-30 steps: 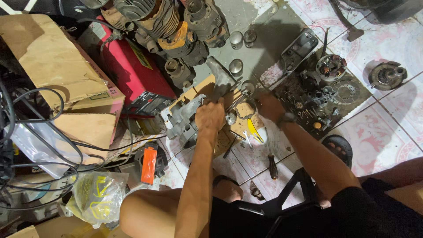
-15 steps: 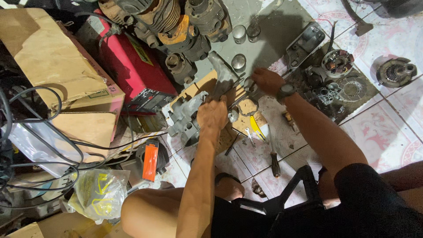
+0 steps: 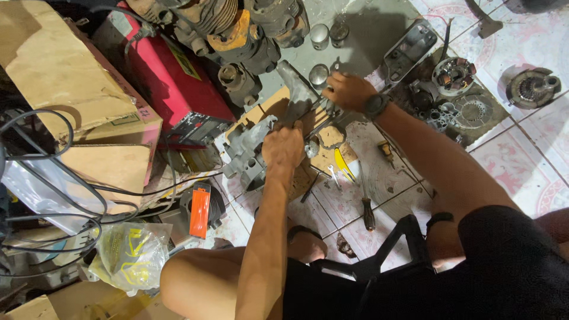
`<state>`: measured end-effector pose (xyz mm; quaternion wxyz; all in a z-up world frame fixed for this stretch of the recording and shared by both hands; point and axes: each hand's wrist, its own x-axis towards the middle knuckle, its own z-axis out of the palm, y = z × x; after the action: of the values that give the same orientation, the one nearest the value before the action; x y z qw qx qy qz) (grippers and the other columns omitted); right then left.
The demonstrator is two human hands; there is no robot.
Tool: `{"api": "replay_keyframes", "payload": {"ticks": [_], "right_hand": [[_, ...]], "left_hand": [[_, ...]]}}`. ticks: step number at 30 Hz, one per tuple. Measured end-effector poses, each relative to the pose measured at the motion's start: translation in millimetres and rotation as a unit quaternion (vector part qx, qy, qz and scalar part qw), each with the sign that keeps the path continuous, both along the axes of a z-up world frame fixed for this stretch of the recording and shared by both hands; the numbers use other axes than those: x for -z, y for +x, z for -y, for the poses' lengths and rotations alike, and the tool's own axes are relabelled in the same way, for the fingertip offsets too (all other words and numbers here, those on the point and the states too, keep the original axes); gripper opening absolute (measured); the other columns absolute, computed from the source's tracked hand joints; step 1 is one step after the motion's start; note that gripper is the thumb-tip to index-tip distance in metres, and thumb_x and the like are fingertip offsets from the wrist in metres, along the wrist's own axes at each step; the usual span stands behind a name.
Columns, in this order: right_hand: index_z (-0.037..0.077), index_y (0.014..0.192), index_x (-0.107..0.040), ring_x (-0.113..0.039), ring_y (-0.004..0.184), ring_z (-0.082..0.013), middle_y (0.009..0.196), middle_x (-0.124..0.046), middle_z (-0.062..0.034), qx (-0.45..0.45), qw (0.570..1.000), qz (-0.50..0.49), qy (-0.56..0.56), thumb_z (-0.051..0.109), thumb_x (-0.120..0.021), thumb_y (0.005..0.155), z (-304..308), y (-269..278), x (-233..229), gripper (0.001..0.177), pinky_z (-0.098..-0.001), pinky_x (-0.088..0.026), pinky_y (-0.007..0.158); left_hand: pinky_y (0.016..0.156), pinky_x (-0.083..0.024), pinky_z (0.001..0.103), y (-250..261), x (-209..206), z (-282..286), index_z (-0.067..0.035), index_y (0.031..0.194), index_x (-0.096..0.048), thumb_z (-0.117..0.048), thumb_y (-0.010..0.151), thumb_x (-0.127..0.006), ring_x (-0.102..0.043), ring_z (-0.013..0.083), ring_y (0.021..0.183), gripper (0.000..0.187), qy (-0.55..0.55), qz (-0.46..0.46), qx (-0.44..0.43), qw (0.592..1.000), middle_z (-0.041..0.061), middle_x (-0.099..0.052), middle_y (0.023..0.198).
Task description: The person works on a disassembled engine block placed on the floor, using a wrench to tighten or loosen bolts on the cylinder head. They repeatedly adjust the tool and reposition their hands to access different fasteners on the engine assembly.
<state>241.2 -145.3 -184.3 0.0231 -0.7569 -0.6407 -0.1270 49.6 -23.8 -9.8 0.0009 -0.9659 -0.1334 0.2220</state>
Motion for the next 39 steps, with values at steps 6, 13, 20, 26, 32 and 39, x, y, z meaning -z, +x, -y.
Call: {"api": "replay_keyframes", "payload": {"ticks": [6, 13, 20, 26, 32, 39], "right_hand": [[0.010, 0.091, -0.061, -0.061, 0.088, -0.0247, 0.086, -0.054, -0.0091, 0.099, 0.994, -0.022, 0.040, 0.013, -0.059, 0.091, 27, -21, -20, 0.003, -0.0361, -0.052, 0.080], [0.009, 0.096, -0.061, -0.066, 0.078, -0.0294, 0.090, -0.058, -0.0127, 0.238, 0.966, -0.101, -0.008, 0.006, -0.056, 0.090, 54, -34, -8, 0.008, -0.0415, -0.056, 0.068], [0.001, 0.095, -0.064, -0.068, 0.078, -0.0381, 0.093, -0.065, -0.0218, 0.397, 0.838, -0.354, -0.121, 0.012, -0.061, 0.084, 72, -122, 41, 0.016, -0.0505, -0.056, 0.064], [0.012, 0.120, -0.054, -0.066, 0.095, -0.0374, 0.097, -0.068, -0.0162, 0.343, 0.763, -0.495, -0.233, 0.022, -0.059, 0.081, 66, -241, 104, 0.040, -0.0506, -0.054, 0.080], [-0.004, 0.122, -0.050, -0.066, 0.093, -0.0424, 0.093, -0.066, -0.0272, 0.352, 0.782, -0.498, -0.127, 0.011, -0.056, 0.081, 50, -266, 80, 0.044, -0.0507, -0.054, 0.081], [-0.003, 0.100, -0.063, -0.068, 0.088, -0.0381, 0.086, -0.068, -0.0236, 0.417, 0.761, -0.485, -0.105, 0.013, -0.062, 0.081, 40, -265, 95, 0.025, -0.0437, -0.058, 0.072]], "left_hand": [[0.071, -0.054, 0.047, 0, 3, 1, -0.011, 0.113, -0.061, -0.013, 0.086, -0.045, -0.067, 0.0358, 0.082, 0.031, 0.006, 0.012, 0.007, 1.000, 0.017, -0.067, 0.084], [0.072, -0.054, 0.046, 1, 5, -2, -0.013, 0.103, -0.066, -0.015, 0.082, -0.050, -0.069, 0.0331, 0.080, 0.026, -0.005, -0.007, 0.007, 1.000, 0.013, -0.069, 0.080], [0.072, -0.054, 0.046, 2, 17, -4, -0.012, 0.101, -0.067, -0.012, 0.081, -0.049, -0.069, 0.0330, 0.080, 0.027, -0.012, 0.015, -0.004, 1.000, 0.013, -0.070, 0.081], [0.077, -0.053, 0.047, 0, 6, 0, -0.016, 0.118, -0.059, -0.020, 0.083, -0.049, -0.066, 0.0348, 0.092, 0.037, -0.019, 0.006, -0.013, 1.000, 0.013, -0.070, 0.087], [0.088, -0.050, 0.046, -3, -23, 5, -0.018, 0.124, -0.056, -0.034, 0.083, -0.056, -0.057, 0.0318, 0.112, 0.044, -0.053, 0.011, -0.029, 0.998, 0.014, -0.067, 0.104], [0.092, -0.049, 0.047, -3, 3, 0, -0.016, 0.124, -0.056, -0.031, 0.081, -0.059, -0.052, 0.0308, 0.118, 0.046, -0.070, 0.032, -0.022, 0.997, 0.012, -0.061, 0.120]]}}
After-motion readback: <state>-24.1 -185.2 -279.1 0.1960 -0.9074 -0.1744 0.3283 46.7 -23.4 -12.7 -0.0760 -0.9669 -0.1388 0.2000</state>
